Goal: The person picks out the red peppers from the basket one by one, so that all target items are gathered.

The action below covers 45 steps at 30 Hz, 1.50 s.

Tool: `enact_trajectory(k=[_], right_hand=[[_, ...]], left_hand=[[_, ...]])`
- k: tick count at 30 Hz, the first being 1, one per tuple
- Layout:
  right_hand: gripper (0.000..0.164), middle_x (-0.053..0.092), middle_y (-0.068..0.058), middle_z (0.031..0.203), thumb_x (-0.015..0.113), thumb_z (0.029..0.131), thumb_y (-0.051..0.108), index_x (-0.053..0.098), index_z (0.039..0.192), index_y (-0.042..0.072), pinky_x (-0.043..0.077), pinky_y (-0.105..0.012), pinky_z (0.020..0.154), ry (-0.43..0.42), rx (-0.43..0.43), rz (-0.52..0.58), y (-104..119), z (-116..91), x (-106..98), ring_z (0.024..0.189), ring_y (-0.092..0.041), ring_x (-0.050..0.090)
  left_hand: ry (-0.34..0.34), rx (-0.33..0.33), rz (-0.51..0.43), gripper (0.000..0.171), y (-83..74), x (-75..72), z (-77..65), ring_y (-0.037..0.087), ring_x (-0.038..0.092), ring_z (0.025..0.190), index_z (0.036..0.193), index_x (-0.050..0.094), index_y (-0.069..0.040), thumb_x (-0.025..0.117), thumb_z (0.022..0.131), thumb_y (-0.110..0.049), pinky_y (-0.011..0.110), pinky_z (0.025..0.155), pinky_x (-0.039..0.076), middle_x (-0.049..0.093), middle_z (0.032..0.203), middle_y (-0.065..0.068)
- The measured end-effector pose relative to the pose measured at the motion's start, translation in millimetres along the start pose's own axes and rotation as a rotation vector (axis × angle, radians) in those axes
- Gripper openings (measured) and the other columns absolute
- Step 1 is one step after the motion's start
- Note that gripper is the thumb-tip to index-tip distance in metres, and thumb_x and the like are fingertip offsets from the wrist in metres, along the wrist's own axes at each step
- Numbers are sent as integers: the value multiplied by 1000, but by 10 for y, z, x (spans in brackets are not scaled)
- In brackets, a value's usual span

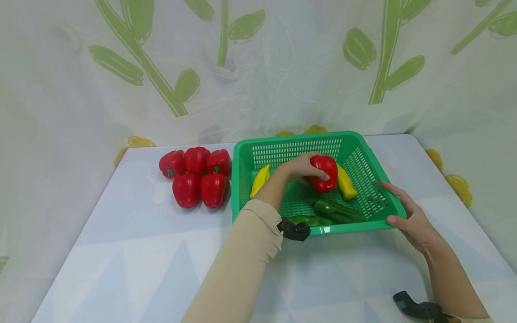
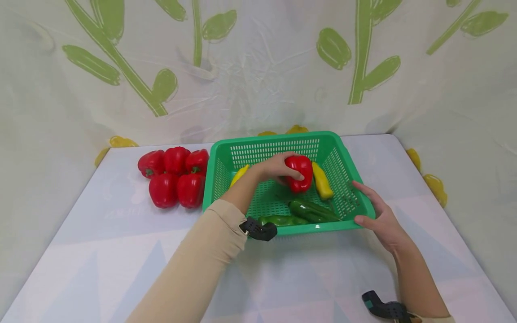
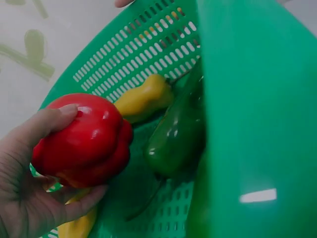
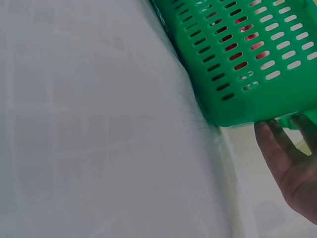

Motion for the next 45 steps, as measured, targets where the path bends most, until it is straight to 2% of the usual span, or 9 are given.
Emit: enact_trajectory(k=[7,14,21,24,32,38,45], right_hand=[[66,22,3,144,58,91,14,28,149,28,47,-14,84,6,-2,0,1,5,-5,113,-3,45],[66,28,7,140,57,92,10,28,149,26,48,-15,84,16,-34,24,4,-4,8,111,-3,49],[66,28,6,139,57,92,10,28,149,25,48,-15,84,17,-34,30,-1,-1,20,110,-3,50],[66,27,6,140,57,92,10,28,149,25,48,-15,84,21,-37,38,7,1,21,111,-3,50],[66,29,7,139,58,91,8,30,149,25,48,-15,84,19,-35,62,21,-2,9,110,-3,50],[66,24,4,142,58,92,9,29,149,26,47,-14,84,17,-28,59,15,-5,-7,110,-3,49],[67,23,2,143,59,91,12,28,149,27,47,-14,85,19,-16,62,-6,2,19,112,-2,49]], left_hand=[[-28,17,-15,66,-18,-104,-65,26,46,115,139,40,-16,71,80,-15,38,79,56,44,134,8],[-15,77,11,63,-61,-177,-136,26,46,115,138,42,-16,70,81,-14,37,78,56,45,134,8],[83,122,48,64,-59,-241,-228,25,45,118,140,41,-20,68,83,-11,34,82,55,42,137,8],[104,141,62,63,-62,-285,-274,26,43,120,140,41,-19,67,82,-11,36,85,54,41,139,8],[73,174,34,68,-60,-436,-379,27,42,122,140,41,-20,70,79,-9,42,89,52,41,138,8],[46,198,28,67,-62,-535,-480,24,43,121,138,42,-19,72,79,-7,39,86,54,43,135,6],[23,190,-22,66,-58,-692,-631,25,42,122,138,43,-19,70,80,-6,42,86,53,43,136,7]])
Point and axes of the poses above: each hand's wrist, its own z-axis towards the middle knuckle, its own x-axis out of the palm, y = z × x, the point moved 5 cm from there along z, towards the middle knuckle
